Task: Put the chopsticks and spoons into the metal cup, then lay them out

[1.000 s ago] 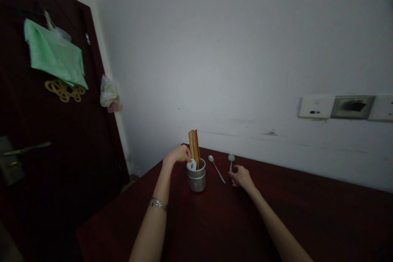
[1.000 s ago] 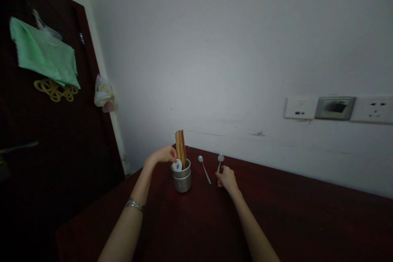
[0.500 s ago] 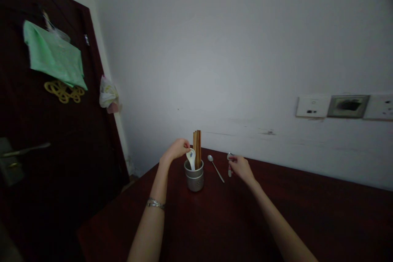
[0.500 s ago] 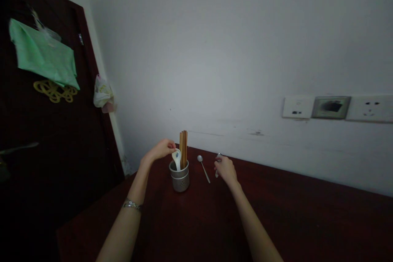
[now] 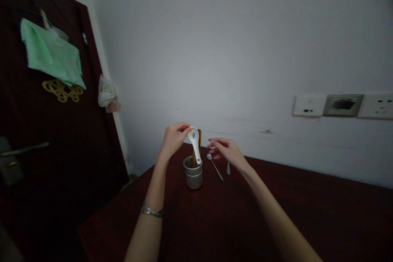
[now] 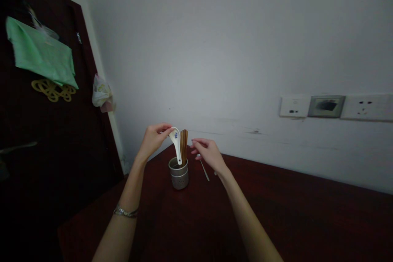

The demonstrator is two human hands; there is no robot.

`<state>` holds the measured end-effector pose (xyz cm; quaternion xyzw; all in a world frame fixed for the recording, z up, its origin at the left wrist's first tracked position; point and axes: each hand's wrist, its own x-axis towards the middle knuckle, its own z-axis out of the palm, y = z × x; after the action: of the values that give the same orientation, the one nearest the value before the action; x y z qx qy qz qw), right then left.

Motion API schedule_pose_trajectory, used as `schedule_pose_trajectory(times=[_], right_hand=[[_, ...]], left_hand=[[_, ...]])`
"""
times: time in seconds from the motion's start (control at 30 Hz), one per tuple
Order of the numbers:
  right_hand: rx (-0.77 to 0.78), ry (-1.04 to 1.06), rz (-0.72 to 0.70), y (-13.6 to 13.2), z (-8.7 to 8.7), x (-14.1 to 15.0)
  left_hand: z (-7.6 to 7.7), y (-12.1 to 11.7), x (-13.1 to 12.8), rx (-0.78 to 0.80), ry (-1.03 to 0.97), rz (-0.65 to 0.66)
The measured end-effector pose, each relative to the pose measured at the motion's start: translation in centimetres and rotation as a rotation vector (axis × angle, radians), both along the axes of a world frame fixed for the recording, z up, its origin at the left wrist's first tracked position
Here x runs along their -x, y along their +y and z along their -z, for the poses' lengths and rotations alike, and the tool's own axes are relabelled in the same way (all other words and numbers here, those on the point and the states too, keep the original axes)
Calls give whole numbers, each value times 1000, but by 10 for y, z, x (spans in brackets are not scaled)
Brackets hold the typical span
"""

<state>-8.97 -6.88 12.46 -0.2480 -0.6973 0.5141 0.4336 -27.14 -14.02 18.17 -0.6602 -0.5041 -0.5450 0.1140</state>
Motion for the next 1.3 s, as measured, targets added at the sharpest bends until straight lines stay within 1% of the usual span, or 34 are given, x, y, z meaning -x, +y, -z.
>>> schedule_pose_trajectory(times=[0.07,0.1,0.13,0.2,0.3,0.37,0.43,0.5,0.6,0.7,0.77,0.83,0.9,0.97,1.03,1.1,1.17,1.3], right_hand=[[56,-11,-178,-15,-9,3],[73,-28,-245,-21,-11,3],[84,-49,-291,-25,-13,3],[85,-94,-313,-28,-14,2],[36,-158,-225,-23,-13,-2],[-12,-193,-136,-15,-10,-7],[-53,-229,-36,-3,-5,-13],[-96,-277,67,11,2,-20],[-101,-340,161,33,18,-30],[-52,-411,207,55,41,-35],[-34,-469,239,67,60,-37],[-39,-542,266,78,79,-39],[-122,-663,366,85,97,-42],[-229,-797,500,89,113,-46],[-301,-891,582,91,126,-48],[-354,-922,596,93,137,-49],[-422,-909,580,94,146,-48],[-526,-841,526,95,158,-43]], left_hand=[[0,1,-8,46,-71,92],[1,1,-11,66,-110,128],[1,2,-14,80,-149,154],[1,1,-16,93,-224,176],[1,-1,-8,103,-326,143],[2,0,7,161,-372,77],[7,2,31,295,-390,-5],[16,7,59,459,-382,-67],[41,15,101,698,-347,-128],[74,19,132,909,-370,-139],[96,18,145,1000,-396,-114],[115,17,152,1070,-408,-120],[129,17,155,1129,-418,-126],[141,18,156,1177,-424,-120],[150,20,156,1209,-417,-118],[157,22,155,1222,-398,-123],[162,26,153,1234,-372,-135],[167,31,151,1280,-338,-161]])
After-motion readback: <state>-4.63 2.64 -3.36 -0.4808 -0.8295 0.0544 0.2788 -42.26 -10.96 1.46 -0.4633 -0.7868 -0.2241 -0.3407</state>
